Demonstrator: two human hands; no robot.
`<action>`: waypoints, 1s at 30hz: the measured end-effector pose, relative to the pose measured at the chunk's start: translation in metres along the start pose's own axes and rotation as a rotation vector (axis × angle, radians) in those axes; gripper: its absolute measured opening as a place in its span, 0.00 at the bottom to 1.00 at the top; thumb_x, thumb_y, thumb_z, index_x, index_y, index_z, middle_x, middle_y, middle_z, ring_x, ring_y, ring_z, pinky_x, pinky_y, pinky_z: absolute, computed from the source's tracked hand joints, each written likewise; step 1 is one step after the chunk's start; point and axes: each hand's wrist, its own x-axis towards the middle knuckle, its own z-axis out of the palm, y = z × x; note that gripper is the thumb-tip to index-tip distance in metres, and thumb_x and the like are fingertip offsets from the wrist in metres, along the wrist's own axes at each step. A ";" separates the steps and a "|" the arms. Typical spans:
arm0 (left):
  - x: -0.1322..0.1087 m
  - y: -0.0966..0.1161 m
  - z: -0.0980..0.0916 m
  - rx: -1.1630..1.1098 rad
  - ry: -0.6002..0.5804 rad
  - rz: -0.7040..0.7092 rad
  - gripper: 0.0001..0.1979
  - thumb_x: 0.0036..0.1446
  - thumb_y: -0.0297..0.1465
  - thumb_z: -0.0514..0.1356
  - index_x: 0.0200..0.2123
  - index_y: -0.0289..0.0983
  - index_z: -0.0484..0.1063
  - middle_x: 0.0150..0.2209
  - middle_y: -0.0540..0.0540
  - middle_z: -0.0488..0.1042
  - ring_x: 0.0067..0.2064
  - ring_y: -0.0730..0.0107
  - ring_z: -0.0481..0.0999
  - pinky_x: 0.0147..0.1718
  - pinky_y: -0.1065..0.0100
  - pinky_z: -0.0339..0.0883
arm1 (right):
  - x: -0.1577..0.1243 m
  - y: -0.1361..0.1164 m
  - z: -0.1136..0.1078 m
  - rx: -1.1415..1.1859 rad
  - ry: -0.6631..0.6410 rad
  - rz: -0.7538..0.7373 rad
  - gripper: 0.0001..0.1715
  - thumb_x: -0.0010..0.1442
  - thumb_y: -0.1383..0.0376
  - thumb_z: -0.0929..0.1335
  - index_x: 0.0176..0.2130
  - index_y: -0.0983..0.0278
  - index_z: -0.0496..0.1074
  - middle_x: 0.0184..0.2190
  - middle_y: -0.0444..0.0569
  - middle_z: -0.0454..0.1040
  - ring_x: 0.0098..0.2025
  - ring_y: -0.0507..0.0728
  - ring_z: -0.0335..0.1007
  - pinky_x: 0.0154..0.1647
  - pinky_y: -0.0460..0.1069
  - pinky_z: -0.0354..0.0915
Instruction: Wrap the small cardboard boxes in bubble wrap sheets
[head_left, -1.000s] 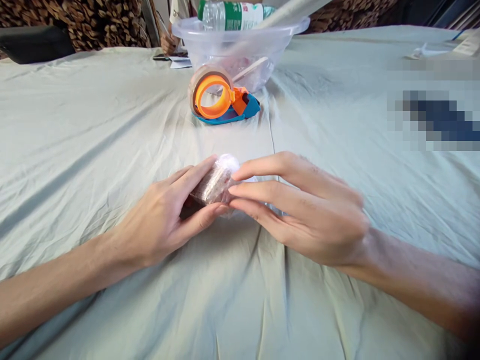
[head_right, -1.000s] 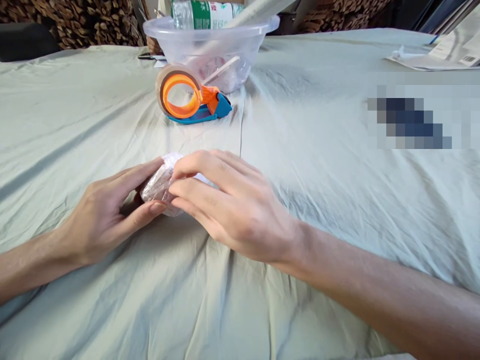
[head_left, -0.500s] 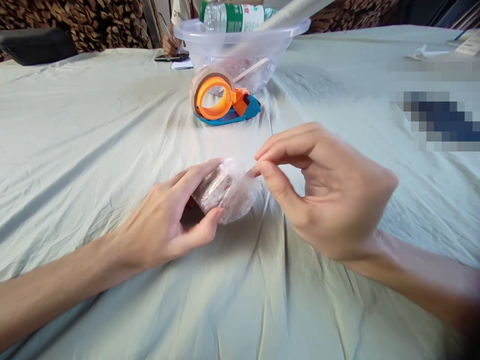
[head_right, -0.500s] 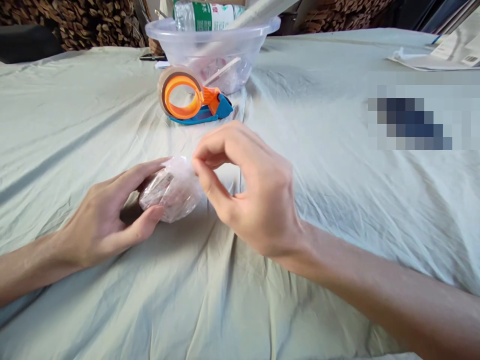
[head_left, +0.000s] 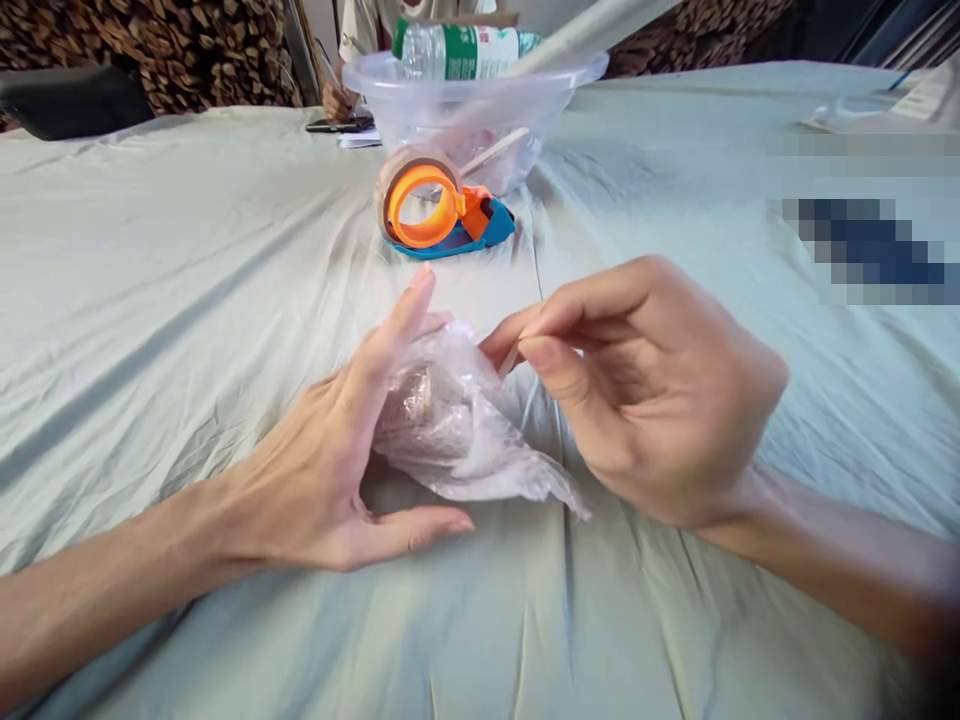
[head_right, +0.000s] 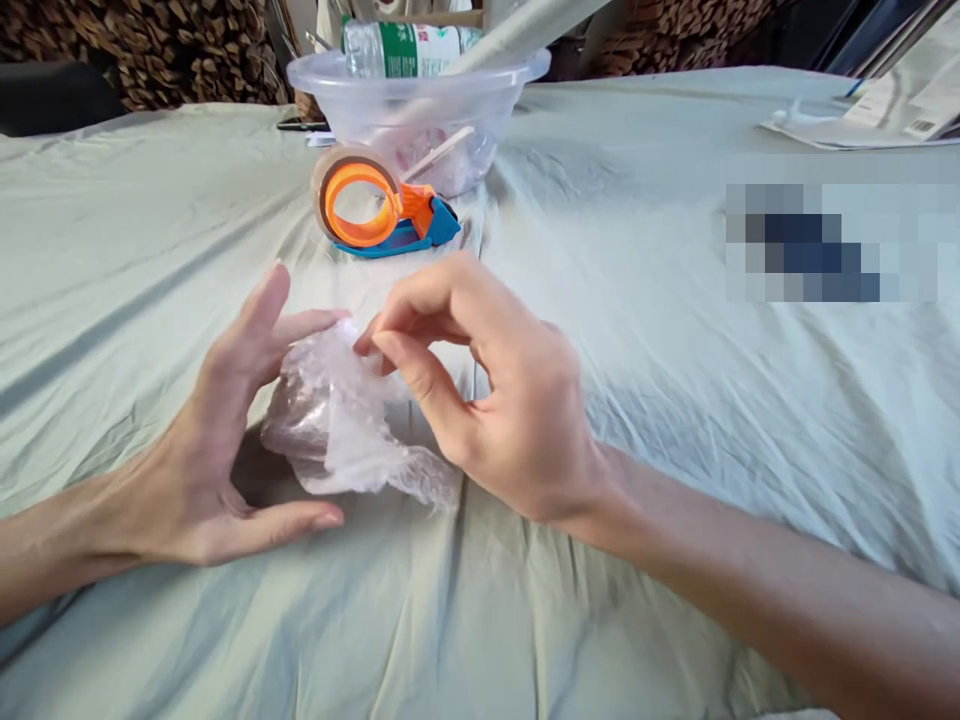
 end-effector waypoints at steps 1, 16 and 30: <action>0.000 0.000 0.000 0.007 0.022 0.016 0.62 0.67 0.39 0.75 0.89 0.52 0.36 0.80 0.35 0.66 0.76 0.39 0.75 0.68 0.45 0.82 | -0.001 -0.003 0.000 -0.025 -0.010 -0.005 0.10 0.75 0.71 0.76 0.47 0.55 0.78 0.41 0.44 0.85 0.40 0.56 0.89 0.41 0.50 0.86; 0.001 0.009 -0.004 0.323 0.003 0.214 0.13 0.69 0.28 0.69 0.52 0.47 0.73 0.61 0.40 0.78 0.48 0.58 0.87 0.42 0.58 0.86 | 0.004 0.030 -0.011 0.482 0.037 0.475 0.18 0.74 0.57 0.81 0.43 0.60 0.73 0.38 0.43 0.85 0.31 0.52 0.88 0.37 0.46 0.87; 0.004 0.008 -0.009 0.232 0.025 0.380 0.10 0.71 0.24 0.68 0.46 0.42 0.70 0.50 0.43 0.86 0.57 0.57 0.87 0.54 0.60 0.85 | 0.013 0.019 -0.010 0.367 0.252 0.694 0.14 0.80 0.60 0.73 0.41 0.58 0.68 0.38 0.40 0.81 0.23 0.51 0.82 0.18 0.45 0.74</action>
